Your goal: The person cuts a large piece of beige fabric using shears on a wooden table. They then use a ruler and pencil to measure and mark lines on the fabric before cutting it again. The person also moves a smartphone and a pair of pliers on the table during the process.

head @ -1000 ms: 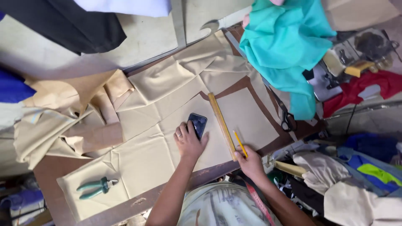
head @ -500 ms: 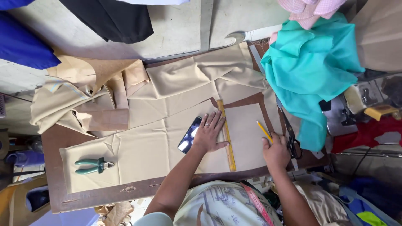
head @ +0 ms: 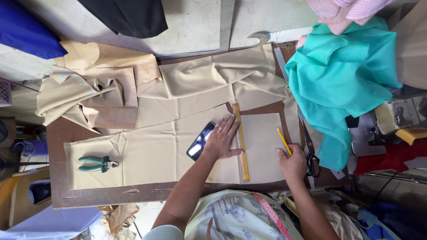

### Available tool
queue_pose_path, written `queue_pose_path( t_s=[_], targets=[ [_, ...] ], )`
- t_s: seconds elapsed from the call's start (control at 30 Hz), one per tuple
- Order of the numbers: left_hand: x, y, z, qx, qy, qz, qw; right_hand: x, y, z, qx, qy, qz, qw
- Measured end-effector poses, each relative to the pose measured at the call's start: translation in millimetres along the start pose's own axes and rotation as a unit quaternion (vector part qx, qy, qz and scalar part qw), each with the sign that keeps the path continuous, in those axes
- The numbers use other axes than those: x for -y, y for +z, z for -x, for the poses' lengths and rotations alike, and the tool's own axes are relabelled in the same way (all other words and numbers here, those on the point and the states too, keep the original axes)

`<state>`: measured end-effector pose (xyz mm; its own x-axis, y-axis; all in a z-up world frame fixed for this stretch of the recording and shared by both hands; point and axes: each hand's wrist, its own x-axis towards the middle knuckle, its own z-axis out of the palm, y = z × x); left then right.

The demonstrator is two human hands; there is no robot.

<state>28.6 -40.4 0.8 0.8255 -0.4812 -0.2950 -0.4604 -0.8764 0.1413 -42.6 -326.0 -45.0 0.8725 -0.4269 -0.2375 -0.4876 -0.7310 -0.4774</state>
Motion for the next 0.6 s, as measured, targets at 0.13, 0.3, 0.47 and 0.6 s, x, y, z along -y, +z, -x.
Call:
queue_pose_path(
  t_s=[0.13,0.3,0.47,0.6],
  targets=[
    [2,7,-1,-0.014,0.001,0.009,1.0,-11,12,-11,0.011,-0.016,-0.04,0.999],
    [3,9,-3,-0.016,-0.001,0.015,1.0,-1,2,-3,0.007,0.021,-0.162,0.987],
    [3,6,-1,-0.023,0.0,0.012,1.0,-11,2,-8,-0.005,0.038,-0.191,0.981],
    [3,4,-1,-0.022,0.001,0.025,0.999,-3,0,2,-0.012,0.027,-0.152,0.988]
  ],
)
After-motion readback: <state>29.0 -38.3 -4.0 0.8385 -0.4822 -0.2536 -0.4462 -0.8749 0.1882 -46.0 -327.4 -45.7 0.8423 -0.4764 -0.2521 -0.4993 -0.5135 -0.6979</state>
